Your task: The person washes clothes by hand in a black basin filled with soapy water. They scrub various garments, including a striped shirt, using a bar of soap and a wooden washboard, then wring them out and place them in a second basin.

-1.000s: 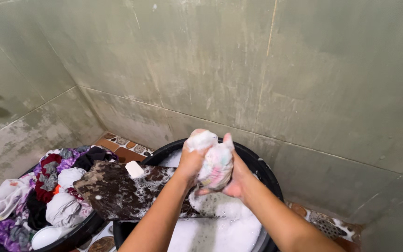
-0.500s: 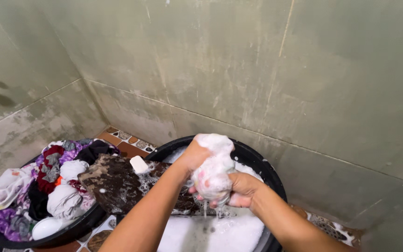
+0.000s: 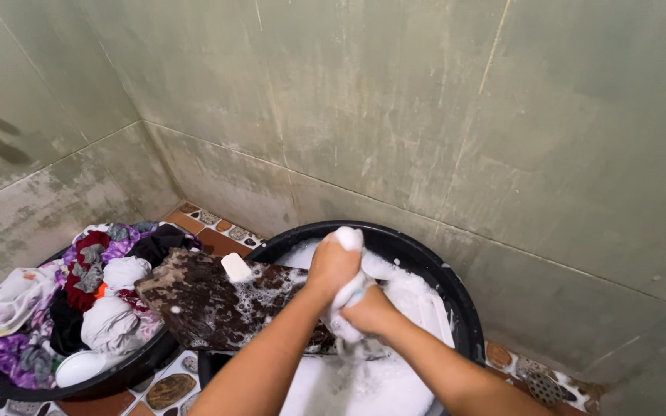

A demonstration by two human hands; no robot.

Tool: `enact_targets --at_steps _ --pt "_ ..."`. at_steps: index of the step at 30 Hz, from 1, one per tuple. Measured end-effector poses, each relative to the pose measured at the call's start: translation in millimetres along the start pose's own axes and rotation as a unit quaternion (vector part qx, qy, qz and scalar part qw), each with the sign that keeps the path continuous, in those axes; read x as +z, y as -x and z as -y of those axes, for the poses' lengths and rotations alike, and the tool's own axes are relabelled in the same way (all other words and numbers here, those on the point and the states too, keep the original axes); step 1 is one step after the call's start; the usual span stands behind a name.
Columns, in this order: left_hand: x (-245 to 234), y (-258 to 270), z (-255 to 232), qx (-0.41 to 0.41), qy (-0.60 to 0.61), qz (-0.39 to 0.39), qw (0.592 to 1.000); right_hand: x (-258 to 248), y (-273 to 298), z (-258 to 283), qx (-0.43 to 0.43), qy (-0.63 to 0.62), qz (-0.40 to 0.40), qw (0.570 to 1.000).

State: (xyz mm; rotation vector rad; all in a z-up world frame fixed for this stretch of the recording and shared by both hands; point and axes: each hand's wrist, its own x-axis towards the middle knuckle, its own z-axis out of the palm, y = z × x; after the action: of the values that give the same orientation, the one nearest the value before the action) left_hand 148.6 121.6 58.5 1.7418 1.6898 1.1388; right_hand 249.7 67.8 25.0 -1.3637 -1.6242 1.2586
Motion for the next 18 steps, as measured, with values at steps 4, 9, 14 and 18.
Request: enact_targets --at_steps 4,9,14,18 --pt "12.4 3.5 20.3 -0.066 -0.078 -0.022 0.995 7.6 6.2 1.3 -0.054 0.082 -0.055 0.994" --pt "21.6 10.6 47.5 -0.225 -0.061 -0.035 0.972 18.1 16.7 1.9 0.045 0.164 -0.029 0.985" --pt "32.8 4.5 100.6 -0.270 -0.101 -0.030 0.957 26.4 16.0 -13.6 -0.081 0.393 0.049 0.915" --pt "33.7 4.5 151.3 -0.337 -0.086 -0.011 0.938 35.7 13.7 -28.4 -0.224 0.432 0.044 0.873"
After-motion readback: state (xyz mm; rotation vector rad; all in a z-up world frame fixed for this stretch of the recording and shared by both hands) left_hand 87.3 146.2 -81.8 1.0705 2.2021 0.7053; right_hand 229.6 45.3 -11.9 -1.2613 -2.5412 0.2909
